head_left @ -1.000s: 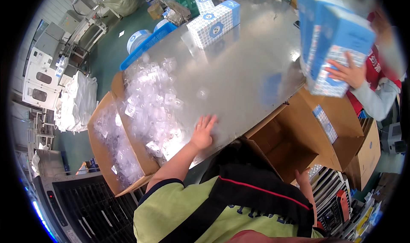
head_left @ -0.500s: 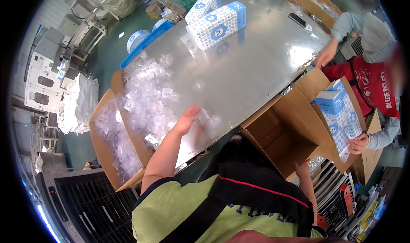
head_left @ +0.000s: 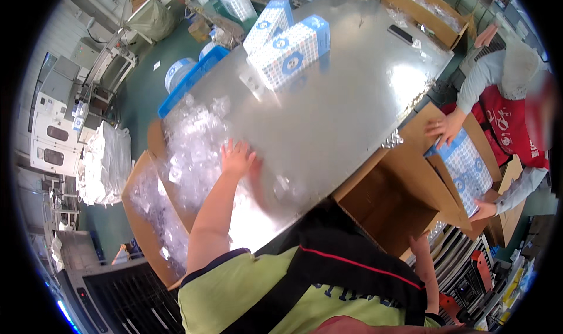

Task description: The person repeatedly picks up stacks of small blue and white product boxes from a metal table and places them into a larger brown cardboard box. The person then closes the flaps of the cardboard box and moves it to a conveyor belt, repeating this packing cycle continuously.

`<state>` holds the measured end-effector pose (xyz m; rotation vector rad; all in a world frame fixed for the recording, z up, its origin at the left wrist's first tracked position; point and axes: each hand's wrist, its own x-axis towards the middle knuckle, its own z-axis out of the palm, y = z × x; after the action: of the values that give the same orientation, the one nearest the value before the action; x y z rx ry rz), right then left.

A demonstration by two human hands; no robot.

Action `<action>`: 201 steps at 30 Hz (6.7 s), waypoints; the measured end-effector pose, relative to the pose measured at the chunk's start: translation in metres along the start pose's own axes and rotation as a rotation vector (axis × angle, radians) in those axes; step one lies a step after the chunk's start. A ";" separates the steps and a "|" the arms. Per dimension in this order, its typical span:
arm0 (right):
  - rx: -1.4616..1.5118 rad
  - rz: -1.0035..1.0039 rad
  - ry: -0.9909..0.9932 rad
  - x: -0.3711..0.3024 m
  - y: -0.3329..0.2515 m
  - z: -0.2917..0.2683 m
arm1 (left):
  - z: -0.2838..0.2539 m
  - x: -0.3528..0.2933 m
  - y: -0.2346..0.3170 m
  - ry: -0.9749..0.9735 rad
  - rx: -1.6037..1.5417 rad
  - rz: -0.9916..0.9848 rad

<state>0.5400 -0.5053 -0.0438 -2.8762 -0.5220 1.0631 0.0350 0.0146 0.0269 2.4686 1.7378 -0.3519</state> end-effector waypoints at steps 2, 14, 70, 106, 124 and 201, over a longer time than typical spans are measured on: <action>-0.110 0.097 -0.087 -0.003 -0.007 -0.006 | -0.027 0.010 -0.014 0.185 -0.088 0.014; -0.196 -0.467 0.025 -0.076 -0.343 -0.131 | -0.190 0.341 0.006 0.584 -0.394 -0.046; 1.667 -0.651 0.286 -0.160 -0.132 -0.244 | -0.144 -0.027 0.369 -0.603 -1.968 1.013; -0.416 -0.349 0.008 0.008 -0.108 -0.006 | 0.001 -0.085 0.253 0.248 -0.582 0.647; 0.087 -0.774 0.369 -0.011 -0.115 -0.081 | -0.034 -0.091 0.269 0.176 -1.209 0.797; 1.263 -0.045 0.448 -0.072 -0.060 -0.128 | 0.009 -0.008 0.348 -0.453 -1.124 0.629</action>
<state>0.5523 -0.4611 0.1077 -1.8186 0.1216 0.4035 0.3581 -0.1137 0.0034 1.7163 0.5913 0.1201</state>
